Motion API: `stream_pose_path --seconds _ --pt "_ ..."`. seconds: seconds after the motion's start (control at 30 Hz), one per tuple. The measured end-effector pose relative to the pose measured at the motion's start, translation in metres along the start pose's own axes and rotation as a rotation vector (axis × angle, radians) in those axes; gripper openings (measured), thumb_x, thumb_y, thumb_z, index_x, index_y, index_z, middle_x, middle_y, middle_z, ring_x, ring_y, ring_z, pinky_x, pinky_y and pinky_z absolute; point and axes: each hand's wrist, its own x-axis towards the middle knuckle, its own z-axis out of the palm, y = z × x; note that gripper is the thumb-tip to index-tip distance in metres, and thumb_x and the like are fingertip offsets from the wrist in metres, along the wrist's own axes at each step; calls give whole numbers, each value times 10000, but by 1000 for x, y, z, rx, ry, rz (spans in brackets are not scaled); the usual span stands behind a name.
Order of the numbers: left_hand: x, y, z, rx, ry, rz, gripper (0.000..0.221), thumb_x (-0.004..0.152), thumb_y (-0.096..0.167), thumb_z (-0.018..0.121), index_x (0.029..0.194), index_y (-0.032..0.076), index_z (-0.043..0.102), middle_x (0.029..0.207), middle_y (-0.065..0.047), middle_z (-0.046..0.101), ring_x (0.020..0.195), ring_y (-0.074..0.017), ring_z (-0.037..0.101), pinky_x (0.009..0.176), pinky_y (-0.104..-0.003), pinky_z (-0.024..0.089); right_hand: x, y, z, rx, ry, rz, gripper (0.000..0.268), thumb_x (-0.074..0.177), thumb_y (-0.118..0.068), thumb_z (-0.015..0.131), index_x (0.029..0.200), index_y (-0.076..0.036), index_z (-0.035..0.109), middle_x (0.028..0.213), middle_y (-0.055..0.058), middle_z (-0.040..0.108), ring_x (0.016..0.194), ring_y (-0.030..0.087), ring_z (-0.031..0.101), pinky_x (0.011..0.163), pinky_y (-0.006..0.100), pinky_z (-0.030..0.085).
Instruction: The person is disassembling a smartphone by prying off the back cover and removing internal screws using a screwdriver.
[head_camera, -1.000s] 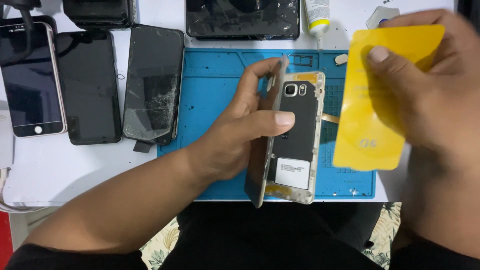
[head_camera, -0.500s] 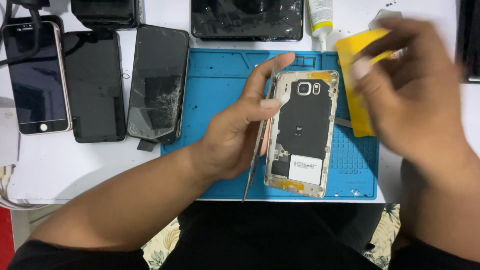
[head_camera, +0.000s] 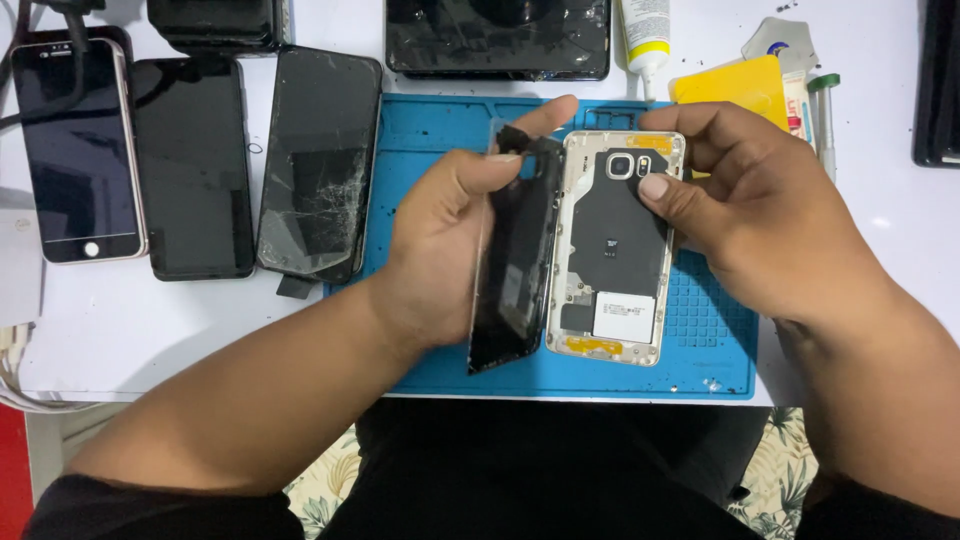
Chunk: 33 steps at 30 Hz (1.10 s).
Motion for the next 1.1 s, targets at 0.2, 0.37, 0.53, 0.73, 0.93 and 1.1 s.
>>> stream_pose_path --seconds 0.2,0.37,0.53,0.73,0.93,1.1 --pt "9 16 55 566 640 -90 588 842 57 491 1408 120 636 929 -169 689 776 -315 679 659 -491 593 3 9 0 -50 -25 -36 378 992 -16 590 1367 -51 559 1215 74 679 1058 169 681 867 300 618" --pt "9 28 53 864 622 -40 472 865 8 459 1314 102 568 1116 -148 681 984 -296 735 759 -434 660 3 10 0 -168 -39 -28 356 1012 -56 606 1365 -79 569 1076 52 650 955 155 651 795 292 575" --pt "4 33 68 1304 676 -174 464 914 55 415 1340 217 502 540 3 312 396 -129 232 387 -337 207 -2 -1 8 -140 -62 64 354 999 -64 569 1349 -92 535 1193 73 681 1108 185 698 855 351 668" --pt "-3 26 58 1676 623 -121 397 948 121 522 1305 205 373 897 -78 557 503 -206 469 450 -418 376 -1 -4 11 -298 -69 152 379 1011 -89 619 1385 -125 571 942 82 685 652 218 606 599 351 532" --pt "-7 20 23 2244 402 322 320 943 176 645 1170 49 459 1131 -190 442 610 -336 513 431 -434 406 0 1 9 -667 -14 72 377 1014 -250 623 1390 -229 620 821 88 771 728 241 748 656 388 531" --pt "-8 17 21 2496 520 173 473 986 357 632 1312 67 450 1074 -207 534 593 -394 582 384 -476 470 2 11 6 -790 -36 -96 439 1005 -276 633 1438 -199 615 788 81 752 729 283 705 639 429 497"
